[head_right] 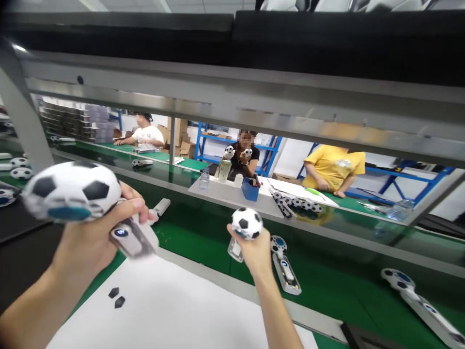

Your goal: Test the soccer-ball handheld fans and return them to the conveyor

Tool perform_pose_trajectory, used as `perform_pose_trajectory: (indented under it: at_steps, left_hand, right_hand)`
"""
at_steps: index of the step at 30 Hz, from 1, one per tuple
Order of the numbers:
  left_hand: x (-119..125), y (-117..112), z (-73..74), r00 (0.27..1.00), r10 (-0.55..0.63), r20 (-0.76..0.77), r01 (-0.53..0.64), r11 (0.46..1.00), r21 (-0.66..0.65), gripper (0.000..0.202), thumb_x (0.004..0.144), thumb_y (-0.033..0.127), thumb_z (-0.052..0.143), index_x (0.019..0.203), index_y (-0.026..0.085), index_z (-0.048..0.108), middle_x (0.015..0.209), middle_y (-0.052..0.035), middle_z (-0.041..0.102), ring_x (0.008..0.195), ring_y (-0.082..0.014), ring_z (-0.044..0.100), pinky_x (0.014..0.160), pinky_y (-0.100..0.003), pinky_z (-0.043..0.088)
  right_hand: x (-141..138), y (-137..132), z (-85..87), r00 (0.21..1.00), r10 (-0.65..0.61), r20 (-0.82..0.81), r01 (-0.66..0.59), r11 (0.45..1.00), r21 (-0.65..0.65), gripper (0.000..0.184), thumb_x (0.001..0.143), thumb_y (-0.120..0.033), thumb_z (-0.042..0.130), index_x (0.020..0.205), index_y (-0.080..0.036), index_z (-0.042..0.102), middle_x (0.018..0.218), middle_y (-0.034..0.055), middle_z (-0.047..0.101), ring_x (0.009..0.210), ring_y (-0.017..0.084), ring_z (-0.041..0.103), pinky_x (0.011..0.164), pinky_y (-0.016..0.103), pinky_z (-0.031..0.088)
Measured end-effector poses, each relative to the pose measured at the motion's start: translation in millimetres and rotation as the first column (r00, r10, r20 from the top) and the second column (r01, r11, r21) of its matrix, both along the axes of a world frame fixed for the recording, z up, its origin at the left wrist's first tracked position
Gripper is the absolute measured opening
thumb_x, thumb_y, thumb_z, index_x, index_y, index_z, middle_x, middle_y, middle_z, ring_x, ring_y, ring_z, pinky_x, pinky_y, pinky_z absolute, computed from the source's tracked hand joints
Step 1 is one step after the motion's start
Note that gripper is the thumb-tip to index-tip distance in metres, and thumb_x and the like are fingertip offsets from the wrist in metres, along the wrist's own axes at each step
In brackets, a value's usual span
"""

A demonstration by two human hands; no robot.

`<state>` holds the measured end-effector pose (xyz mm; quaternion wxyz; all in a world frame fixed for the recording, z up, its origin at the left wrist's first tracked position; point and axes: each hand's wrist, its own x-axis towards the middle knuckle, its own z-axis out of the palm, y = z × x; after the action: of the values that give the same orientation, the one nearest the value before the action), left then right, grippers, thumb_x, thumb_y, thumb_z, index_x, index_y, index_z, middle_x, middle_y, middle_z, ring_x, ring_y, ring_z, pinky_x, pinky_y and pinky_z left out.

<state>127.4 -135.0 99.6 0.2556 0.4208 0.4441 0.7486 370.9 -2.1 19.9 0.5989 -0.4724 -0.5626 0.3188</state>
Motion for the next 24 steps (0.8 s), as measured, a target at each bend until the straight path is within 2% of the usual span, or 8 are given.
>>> perform_pose_trajectory:
  at_steps: [5,8,12,15,17,18,20,24]
  left_hand:
    - [0.9,26.2,-13.2,0.973,-0.198,0.121,0.213,0.969,-0.126,0.020,0.065,0.028,0.081,0.070,0.017,0.064,0.064,0.0006,0.064,0.060,-0.0174,0.064,0.057,-0.029,0.052]
    - [-0.1,34.3,-19.8,0.968,-0.238,0.083,0.249,0.954,-0.168,0.018,0.068,0.029,0.079,0.070,0.016,0.066,0.061,-0.0005,0.064,0.060,-0.0179,0.062,0.061,-0.031,0.052]
    - [1.4,38.0,-25.3,0.968,-0.249,0.026,0.249,0.947,-0.201,0.019,0.067,0.029,0.080,0.067,0.016,0.065,0.062,-0.0009,0.064,0.064,-0.0166,0.062,0.062,-0.028,0.049]
    - [6.6,38.6,-27.8,0.949,-0.301,0.094,0.314,0.926,-0.211,0.020,0.066,0.028,0.080,0.067,0.016,0.064,0.066,-0.0005,0.064,0.066,-0.0145,0.062,0.060,-0.024,0.048]
    - [11.7,38.4,-30.3,0.935,-0.314,0.163,0.345,0.912,-0.222,0.022,0.065,0.028,0.081,0.068,0.017,0.063,0.066,0.0005,0.062,0.064,-0.0134,0.061,0.057,-0.023,0.048]
    - [14.4,38.2,-31.9,0.923,-0.325,0.205,0.370,0.896,-0.245,0.024,0.065,0.029,0.082,0.068,0.017,0.061,0.063,0.0014,0.060,0.060,-0.0132,0.059,0.052,-0.023,0.047]
    - [19.2,37.5,-35.6,0.894,-0.350,0.278,0.428,0.851,-0.305,0.029,0.065,0.034,0.082,0.068,0.020,0.056,0.056,0.0035,0.054,0.048,-0.0134,0.054,0.041,-0.024,0.041]
    - [21.1,36.3,-39.6,0.862,-0.422,0.280,0.500,0.798,-0.336,0.034,0.065,0.043,0.081,0.076,0.022,0.057,0.056,0.0042,0.051,0.045,-0.0149,0.053,0.035,-0.024,0.034]
  right_hand:
    - [0.9,42.8,-80.9,0.974,-0.044,0.221,0.088,0.978,-0.191,0.036,0.080,-0.036,0.073,0.105,-0.012,0.064,0.094,0.0083,0.069,0.089,0.026,0.066,0.083,0.045,0.052]
    - [4.4,45.3,-98.0,0.950,-0.051,0.307,0.116,0.973,-0.198,0.043,0.083,-0.032,0.067,0.120,-0.013,0.058,0.123,0.0154,0.060,0.119,0.033,0.055,0.102,0.057,0.039]
    - [-12.8,26.2,-72.2,0.940,0.041,0.339,0.005,0.991,-0.134,0.057,0.076,-0.036,0.067,0.126,-0.011,0.055,0.147,0.0233,0.035,0.144,0.044,0.016,0.117,0.059,0.013]
    - [-43.0,-14.0,-36.0,0.889,0.347,0.298,-0.315,0.937,-0.150,0.050,0.085,-0.048,0.060,0.124,-0.017,0.057,0.133,0.0160,0.053,0.130,0.035,0.046,0.110,0.051,0.035]
    - [-64.8,-48.1,-17.0,0.749,0.626,0.217,-0.596,0.780,-0.191,0.048,0.090,-0.053,0.053,0.130,-0.026,0.054,0.120,0.0080,0.063,0.112,0.026,0.060,0.094,0.042,0.051]
    - [-74.3,-63.7,-10.8,0.627,0.776,0.066,-0.756,0.626,-0.192,0.052,0.091,-0.048,0.058,0.137,-0.027,0.046,0.124,0.0079,0.060,0.113,0.025,0.059,0.094,0.042,0.051]
    - [-88.0,-86.5,-5.1,0.545,0.830,-0.121,-0.836,0.527,-0.150,0.038,0.095,-0.041,0.056,0.130,-0.027,0.048,0.115,0.0058,0.061,0.101,0.022,0.062,0.088,0.040,0.051]
    - [-91.8,-92.7,-7.6,0.604,0.780,-0.164,-0.797,0.593,-0.116,0.026,0.095,-0.037,0.057,0.116,-0.023,0.049,0.098,0.0027,0.058,0.085,0.019,0.061,0.079,0.037,0.050]
